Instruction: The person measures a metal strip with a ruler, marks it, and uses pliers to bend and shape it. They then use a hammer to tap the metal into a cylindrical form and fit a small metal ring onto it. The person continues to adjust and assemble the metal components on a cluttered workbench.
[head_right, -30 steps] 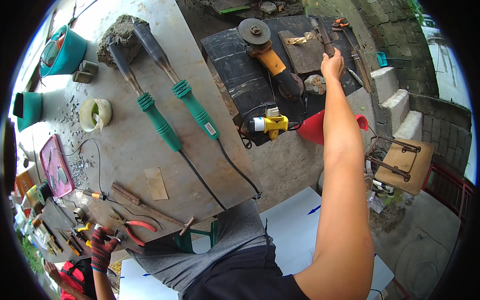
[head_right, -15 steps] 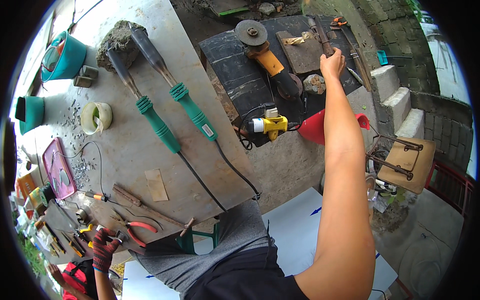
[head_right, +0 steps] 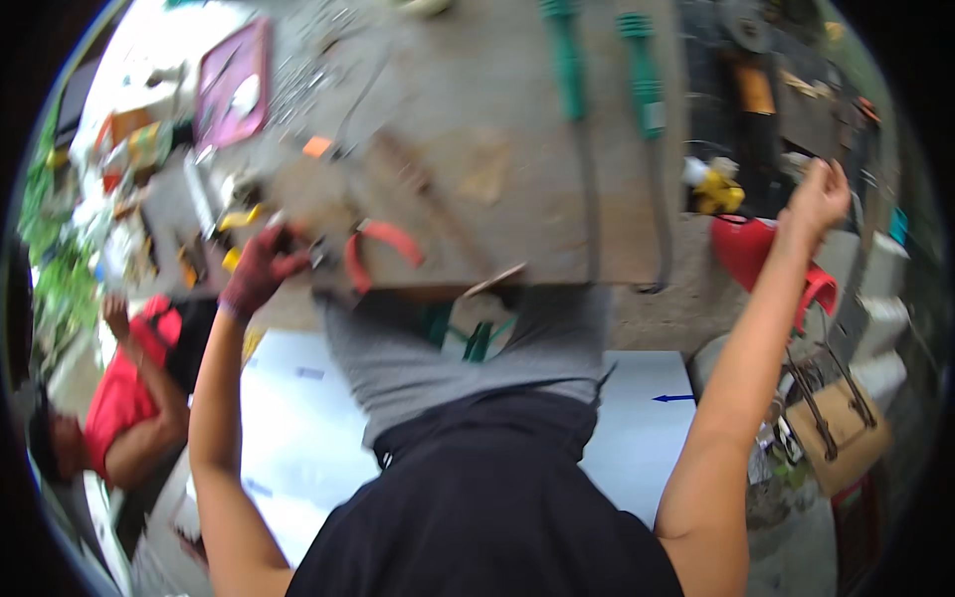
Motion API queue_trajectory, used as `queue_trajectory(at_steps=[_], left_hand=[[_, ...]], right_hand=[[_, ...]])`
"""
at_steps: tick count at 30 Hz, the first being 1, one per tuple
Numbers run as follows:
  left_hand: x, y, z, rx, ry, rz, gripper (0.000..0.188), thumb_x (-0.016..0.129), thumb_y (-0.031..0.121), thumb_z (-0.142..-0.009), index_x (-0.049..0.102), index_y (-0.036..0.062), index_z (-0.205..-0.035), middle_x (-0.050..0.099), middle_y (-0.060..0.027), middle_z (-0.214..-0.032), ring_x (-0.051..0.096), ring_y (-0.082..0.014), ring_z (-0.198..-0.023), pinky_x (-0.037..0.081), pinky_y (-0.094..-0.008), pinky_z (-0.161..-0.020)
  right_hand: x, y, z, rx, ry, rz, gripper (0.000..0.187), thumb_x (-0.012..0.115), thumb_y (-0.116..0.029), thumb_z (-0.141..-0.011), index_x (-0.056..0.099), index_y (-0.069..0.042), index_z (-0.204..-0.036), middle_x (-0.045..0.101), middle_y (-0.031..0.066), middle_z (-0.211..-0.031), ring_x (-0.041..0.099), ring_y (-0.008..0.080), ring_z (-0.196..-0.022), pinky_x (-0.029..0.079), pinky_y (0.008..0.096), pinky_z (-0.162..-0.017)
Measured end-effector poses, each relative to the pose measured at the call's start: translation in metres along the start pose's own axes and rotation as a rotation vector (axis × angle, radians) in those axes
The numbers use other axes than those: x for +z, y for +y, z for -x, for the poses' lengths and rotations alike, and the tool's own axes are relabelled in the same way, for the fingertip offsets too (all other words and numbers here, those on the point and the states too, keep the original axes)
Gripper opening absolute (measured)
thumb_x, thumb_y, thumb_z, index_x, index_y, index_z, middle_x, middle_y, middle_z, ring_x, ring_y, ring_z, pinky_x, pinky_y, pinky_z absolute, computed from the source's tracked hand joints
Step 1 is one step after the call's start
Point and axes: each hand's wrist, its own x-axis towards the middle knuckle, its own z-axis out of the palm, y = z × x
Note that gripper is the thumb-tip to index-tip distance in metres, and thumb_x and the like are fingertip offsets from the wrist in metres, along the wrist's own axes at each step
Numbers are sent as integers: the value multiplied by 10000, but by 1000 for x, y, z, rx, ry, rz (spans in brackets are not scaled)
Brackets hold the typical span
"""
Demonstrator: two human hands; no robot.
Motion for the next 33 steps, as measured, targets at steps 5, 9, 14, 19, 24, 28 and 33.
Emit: queue_trajectory(at_steps=[5, 9, 14, 19, 24, 28, 33], left_hand=[[4, -21, -2, 118, 2, 67, 344, 849, 252, -848, 693, 55, -1084, 698, -57, -913, 666, -126, -863, 542, -307, -806], [7, -34, -12, 129, 1, 42, 364, 853, 296, -844, 718, 57, -1084, 744, -86, -951, 701, -171, -913, 551, -328, -850], [12, -47, -25, 186, 19, 34, 370, 850, 317, -847, 732, 68, -1095, 760, -94, -978, 717, -190, -949, 551, -335, -881], [12, -42, -22, 206, 12, 72, 379, 854, 327, -838, 736, 73, -1093, 773, -79, -1012, 725, -180, -977, 551, -329, -900], [16, -46, -23, 252, 59, 51, 372, 843, 334, -847, 736, 82, -1100, 777, -79, -1015, 731, -190, -978, 551, -332, -906], [22, -44, -16, 252, 109, 126, 376, 828, 336, -860, 728, 94, -1129, 775, -86, -1018, 728, -196, -994, 547, -343, -911], [29, -42, 3, 298, 237, 204, 348, 756, 260, -945, 671, 120, -1253, 755, -104, -1042, 706, -172, -1025, 535, -323, -925]], right_hand=[[-12, -72, 136, 190, -138, -136, 296, 681, -87, -989, 610, -2, -1264, 712, 74, -1104, 672, 122, -954, 522, 251, -796], [-26, -98, 229, 346, -268, -258, 255, 641, -49, -1007, 619, 4, -1256, 700, 81, -1119, 661, 114, -960, 531, 234, -812], [-32, -133, 314, 136, -339, -17, 235, 636, -40, -987, 660, 32, -1210, 679, 84, -1182, 635, 150, -1058, 491, 281, -965], [-58, -204, 302, -471, -150, 592, 293, 672, -82, -912, 678, -15, -1198, 682, 156, -1196, 624, 314, -1121, 473, 417, -1018], [-69, -220, 300, -451, -175, 540, 269, 657, -89, -931, 679, -5, -1186, 681, 153, -1209, 625, 320, -1128, 469, 429, -1033], [-53, -234, 342, -402, -382, 416, 223, 640, -59, -941, 687, -11, -1153, 681, 135, -1144, 638, 300, -1092, 481, 418, -1001], [-35, -255, 394, -446, -616, 391, 187, 635, -1, -908, 674, -20, -1090, 678, 117, -1102, 626, 293, -1074, 474, 405, -993]])
